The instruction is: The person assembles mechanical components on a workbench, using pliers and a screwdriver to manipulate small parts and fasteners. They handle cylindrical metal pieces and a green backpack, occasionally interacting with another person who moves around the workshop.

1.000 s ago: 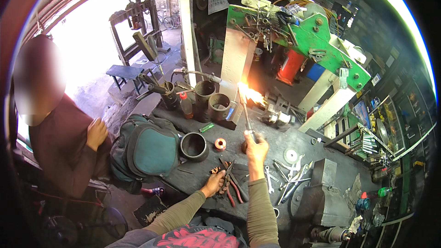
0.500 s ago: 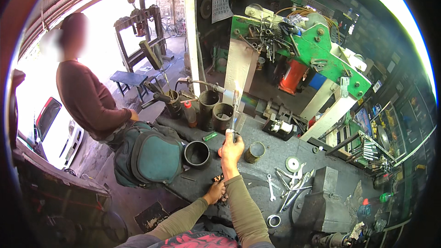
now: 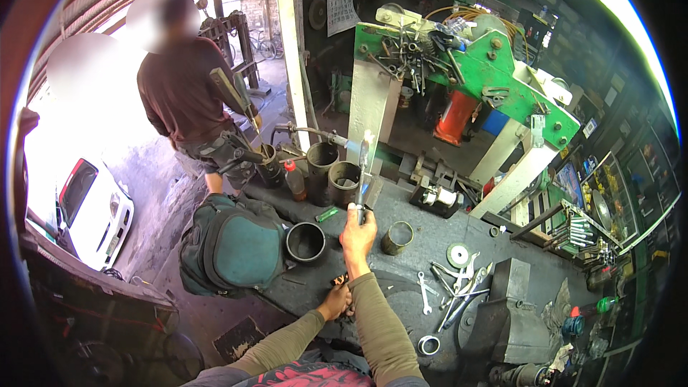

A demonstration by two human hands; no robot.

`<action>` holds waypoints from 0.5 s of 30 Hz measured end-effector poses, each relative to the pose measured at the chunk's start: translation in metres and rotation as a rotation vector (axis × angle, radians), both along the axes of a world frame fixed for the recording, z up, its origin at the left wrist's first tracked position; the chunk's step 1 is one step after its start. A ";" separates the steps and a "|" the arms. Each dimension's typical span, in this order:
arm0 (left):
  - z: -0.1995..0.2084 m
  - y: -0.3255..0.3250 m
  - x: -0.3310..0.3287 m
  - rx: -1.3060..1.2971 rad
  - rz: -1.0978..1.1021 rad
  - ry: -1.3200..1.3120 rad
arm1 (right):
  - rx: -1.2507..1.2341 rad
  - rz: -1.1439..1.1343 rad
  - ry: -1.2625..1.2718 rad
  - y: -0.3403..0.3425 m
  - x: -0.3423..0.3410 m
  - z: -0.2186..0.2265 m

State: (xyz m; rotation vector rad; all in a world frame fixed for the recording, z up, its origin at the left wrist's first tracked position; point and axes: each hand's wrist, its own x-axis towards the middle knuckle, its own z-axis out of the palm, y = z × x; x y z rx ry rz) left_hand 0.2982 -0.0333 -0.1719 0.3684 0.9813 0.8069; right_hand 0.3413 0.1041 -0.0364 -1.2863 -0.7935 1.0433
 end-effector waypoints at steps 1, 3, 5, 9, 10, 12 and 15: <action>0.001 0.002 0.002 -0.009 0.004 -0.006 | 0.013 -0.011 -0.034 0.001 0.003 -0.003; -0.002 0.002 0.003 -0.030 0.022 -0.015 | 0.101 -0.052 -0.125 0.011 0.001 -0.024; -0.019 0.000 0.002 -0.015 0.099 0.027 | 0.046 0.008 -0.066 0.010 -0.010 -0.031; -0.099 0.004 0.013 0.213 0.136 0.100 | 0.116 -0.035 -0.143 0.012 -0.029 -0.040; -0.103 0.004 0.013 0.256 0.153 0.102 | 0.054 -0.012 -0.097 0.009 -0.033 -0.034; -0.078 0.002 0.016 0.253 0.193 0.059 | -0.077 0.021 -0.013 0.001 -0.034 -0.017; -0.071 0.003 0.021 0.251 0.218 0.052 | -0.028 0.063 0.032 0.005 -0.031 -0.014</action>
